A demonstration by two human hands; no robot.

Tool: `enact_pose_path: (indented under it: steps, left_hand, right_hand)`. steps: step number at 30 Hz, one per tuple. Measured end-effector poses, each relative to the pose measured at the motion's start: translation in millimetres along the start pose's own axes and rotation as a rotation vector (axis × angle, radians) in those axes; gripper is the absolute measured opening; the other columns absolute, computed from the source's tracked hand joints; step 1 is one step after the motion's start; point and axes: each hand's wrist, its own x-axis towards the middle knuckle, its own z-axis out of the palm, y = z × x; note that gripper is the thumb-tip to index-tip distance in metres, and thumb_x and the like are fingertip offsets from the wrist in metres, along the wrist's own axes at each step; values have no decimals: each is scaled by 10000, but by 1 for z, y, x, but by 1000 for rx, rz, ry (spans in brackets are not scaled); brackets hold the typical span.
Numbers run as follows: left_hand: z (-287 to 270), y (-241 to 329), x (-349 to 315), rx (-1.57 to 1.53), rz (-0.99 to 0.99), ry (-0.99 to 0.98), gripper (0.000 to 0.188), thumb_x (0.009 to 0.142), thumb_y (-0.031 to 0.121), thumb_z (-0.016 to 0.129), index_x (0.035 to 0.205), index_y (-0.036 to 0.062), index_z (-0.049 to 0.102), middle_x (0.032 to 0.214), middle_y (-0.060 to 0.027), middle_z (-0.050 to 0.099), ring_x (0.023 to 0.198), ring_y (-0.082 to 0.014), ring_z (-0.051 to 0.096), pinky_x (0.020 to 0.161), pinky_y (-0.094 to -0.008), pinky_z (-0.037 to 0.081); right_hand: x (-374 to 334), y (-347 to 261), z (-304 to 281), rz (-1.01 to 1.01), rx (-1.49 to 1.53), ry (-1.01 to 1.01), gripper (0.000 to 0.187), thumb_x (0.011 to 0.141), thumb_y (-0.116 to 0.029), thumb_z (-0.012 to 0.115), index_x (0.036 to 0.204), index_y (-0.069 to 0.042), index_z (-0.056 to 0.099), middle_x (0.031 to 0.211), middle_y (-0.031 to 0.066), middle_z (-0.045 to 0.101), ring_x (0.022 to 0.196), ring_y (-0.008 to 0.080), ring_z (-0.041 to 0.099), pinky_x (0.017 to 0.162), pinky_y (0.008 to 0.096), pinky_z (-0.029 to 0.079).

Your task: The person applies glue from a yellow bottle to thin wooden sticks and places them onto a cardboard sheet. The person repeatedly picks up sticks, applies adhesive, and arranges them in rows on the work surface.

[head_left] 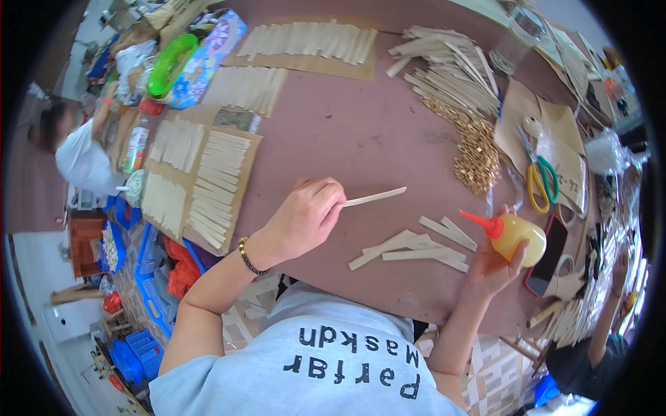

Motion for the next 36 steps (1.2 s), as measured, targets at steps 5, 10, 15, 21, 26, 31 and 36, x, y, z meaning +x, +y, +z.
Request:
enact_pose_path:
  steps: [5,10,15,21,26,31,36]
  left_hand:
    - [-28,-21,18,-3,-90,114,143,756,-55,584,800,29,477,796,-98,587,724,-250,586,677,-313,465]
    - [-41,-72,46,-83,-226,503,144,774,-36,600,804,21,471,744,-73,592,662,-149,580,635,-285,467]
    - [-26,-144,66,-111,-429,796,133,764,41,630,783,27,499,668,-81,583,609,-172,583,579,-297,467]
    - [-10,-171,68,43,-674,812,114,721,60,640,757,28,536,654,-87,579,594,-200,578,578,-322,467]
    - [-4,-166,62,41,-728,797,99,716,3,579,777,8,500,669,-170,578,645,-336,589,600,-392,470]
    - [3,-183,57,-27,-789,754,111,710,-10,572,785,-1,491,711,-199,578,711,-389,580,651,-426,466]
    - [5,-185,58,-17,-797,782,115,709,-11,578,784,-5,491,733,-211,577,742,-396,580,676,-426,463]
  right_hand:
    - [1,-5,-5,35,37,-2,577,899,-245,557,1303,69,291,1300,238,418,1221,372,426,969,476,455]
    - [0,-2,-6,88,83,-39,567,894,-229,566,1311,45,297,1300,230,423,1197,365,455,970,487,455]
    - [-2,4,-1,126,53,-26,555,892,-230,571,1306,33,312,1290,223,436,1174,364,479,953,492,468]
    - [-3,3,-2,143,47,-28,552,887,-229,577,1302,25,316,1270,215,453,1167,363,485,934,482,485]
    - [-4,5,1,150,49,-21,542,886,-224,578,1297,18,323,1261,214,457,1166,371,484,925,483,492]
    - [-4,4,1,155,60,-9,531,886,-220,579,1295,9,329,1261,217,456,1165,376,484,923,486,493]
    - [-3,2,0,157,82,-10,527,887,-218,577,1294,9,330,1267,221,448,1167,377,481,926,492,489]
